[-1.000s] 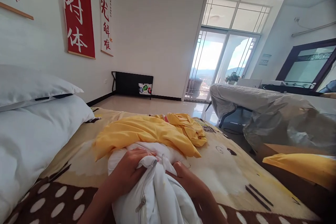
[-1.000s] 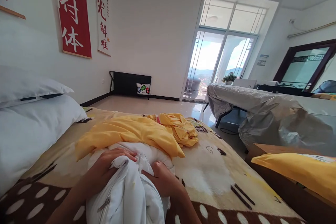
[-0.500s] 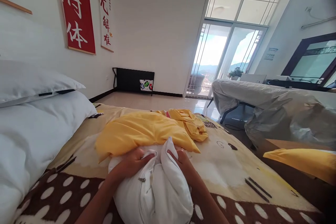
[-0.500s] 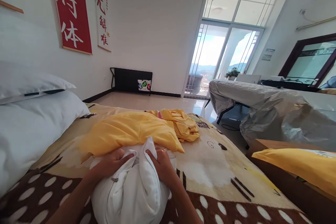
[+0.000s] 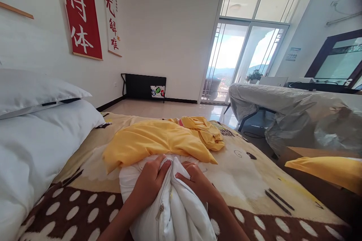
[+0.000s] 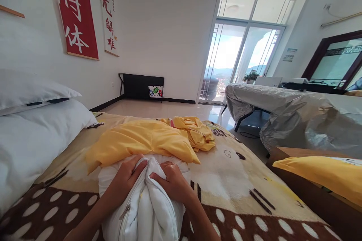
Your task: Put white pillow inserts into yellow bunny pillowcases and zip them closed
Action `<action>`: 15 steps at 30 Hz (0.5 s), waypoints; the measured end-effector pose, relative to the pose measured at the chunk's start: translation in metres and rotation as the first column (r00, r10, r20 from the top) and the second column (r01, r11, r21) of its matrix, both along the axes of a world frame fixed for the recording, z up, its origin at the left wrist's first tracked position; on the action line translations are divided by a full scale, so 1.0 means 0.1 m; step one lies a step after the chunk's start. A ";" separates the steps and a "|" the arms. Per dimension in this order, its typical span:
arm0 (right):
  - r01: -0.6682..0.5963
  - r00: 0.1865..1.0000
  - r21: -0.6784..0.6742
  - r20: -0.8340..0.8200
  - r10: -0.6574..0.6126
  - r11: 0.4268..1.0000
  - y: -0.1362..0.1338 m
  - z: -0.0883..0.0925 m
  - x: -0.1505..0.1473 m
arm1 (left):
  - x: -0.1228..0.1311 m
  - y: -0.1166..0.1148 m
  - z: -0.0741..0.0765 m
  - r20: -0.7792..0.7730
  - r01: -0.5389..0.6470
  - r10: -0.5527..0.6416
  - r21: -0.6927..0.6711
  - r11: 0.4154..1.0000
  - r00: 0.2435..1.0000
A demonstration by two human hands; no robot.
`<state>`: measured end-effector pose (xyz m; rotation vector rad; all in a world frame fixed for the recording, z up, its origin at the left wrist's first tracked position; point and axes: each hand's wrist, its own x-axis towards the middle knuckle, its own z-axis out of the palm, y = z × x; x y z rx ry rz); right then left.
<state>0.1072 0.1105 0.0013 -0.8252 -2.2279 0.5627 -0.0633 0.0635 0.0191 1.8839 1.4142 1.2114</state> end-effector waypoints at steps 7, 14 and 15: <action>-0.065 0.998 0.026 0.011 0.065 0.998 -0.06 0.03 -0.04 | -0.01 -0.07 -0.03 0.134 0.081 -0.091 0.079 0.994 0.987; -0.070 0.998 0.019 0.000 0.070 0.997 -0.05 0.01 -0.04 | 0.03 -0.10 0.03 0.114 0.162 -0.168 0.057 0.985 0.979; -0.059 0.998 0.021 -0.003 0.059 0.998 -0.06 0.02 -0.04 | 0.03 -0.10 0.03 0.127 0.164 -0.170 0.056 0.985 0.977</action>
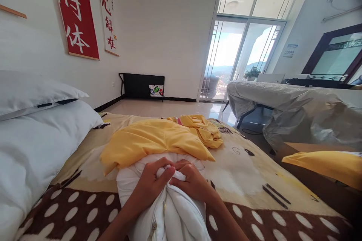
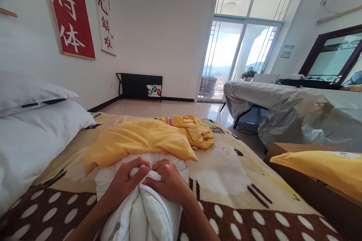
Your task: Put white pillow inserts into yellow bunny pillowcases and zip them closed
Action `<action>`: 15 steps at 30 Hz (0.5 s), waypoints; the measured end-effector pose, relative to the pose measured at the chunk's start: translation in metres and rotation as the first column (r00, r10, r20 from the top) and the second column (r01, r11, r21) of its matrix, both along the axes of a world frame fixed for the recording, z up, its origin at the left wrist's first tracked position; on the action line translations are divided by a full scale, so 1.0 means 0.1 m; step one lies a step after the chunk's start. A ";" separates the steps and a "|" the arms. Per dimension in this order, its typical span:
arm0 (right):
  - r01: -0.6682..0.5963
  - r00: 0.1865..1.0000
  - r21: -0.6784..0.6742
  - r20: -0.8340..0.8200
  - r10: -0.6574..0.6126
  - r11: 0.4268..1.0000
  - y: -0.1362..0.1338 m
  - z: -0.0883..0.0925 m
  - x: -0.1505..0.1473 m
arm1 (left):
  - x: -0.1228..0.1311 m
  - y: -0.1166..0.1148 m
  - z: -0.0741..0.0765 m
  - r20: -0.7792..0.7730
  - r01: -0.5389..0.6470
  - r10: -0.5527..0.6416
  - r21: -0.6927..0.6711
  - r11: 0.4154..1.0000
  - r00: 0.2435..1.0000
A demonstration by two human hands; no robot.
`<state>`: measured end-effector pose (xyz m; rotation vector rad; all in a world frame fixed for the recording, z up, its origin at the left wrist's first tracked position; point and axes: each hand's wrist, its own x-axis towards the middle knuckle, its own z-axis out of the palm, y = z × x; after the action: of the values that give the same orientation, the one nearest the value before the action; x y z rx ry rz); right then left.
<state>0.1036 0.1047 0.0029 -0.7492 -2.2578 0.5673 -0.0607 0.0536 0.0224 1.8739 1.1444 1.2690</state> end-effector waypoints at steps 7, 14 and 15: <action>0.043 0.999 0.022 -0.004 -0.043 0.999 0.03 0.01 -0.01 | -0.03 0.04 -0.02 -0.019 -0.036 0.036 0.002 0.999 0.999; 0.113 0.965 0.267 -0.257 -0.042 0.957 -0.42 0.47 0.14 | -0.13 0.13 0.03 -0.007 -0.160 0.160 0.021 0.987 0.987; 0.061 0.982 0.328 -0.190 0.003 0.943 -0.57 0.53 0.15 | -0.16 0.14 0.04 0.004 -0.180 0.180 0.019 0.983 0.984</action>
<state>0.1186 0.0479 0.0554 -0.5328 -2.0889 0.2202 -0.0769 0.0672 0.0265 1.8144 1.3302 1.3840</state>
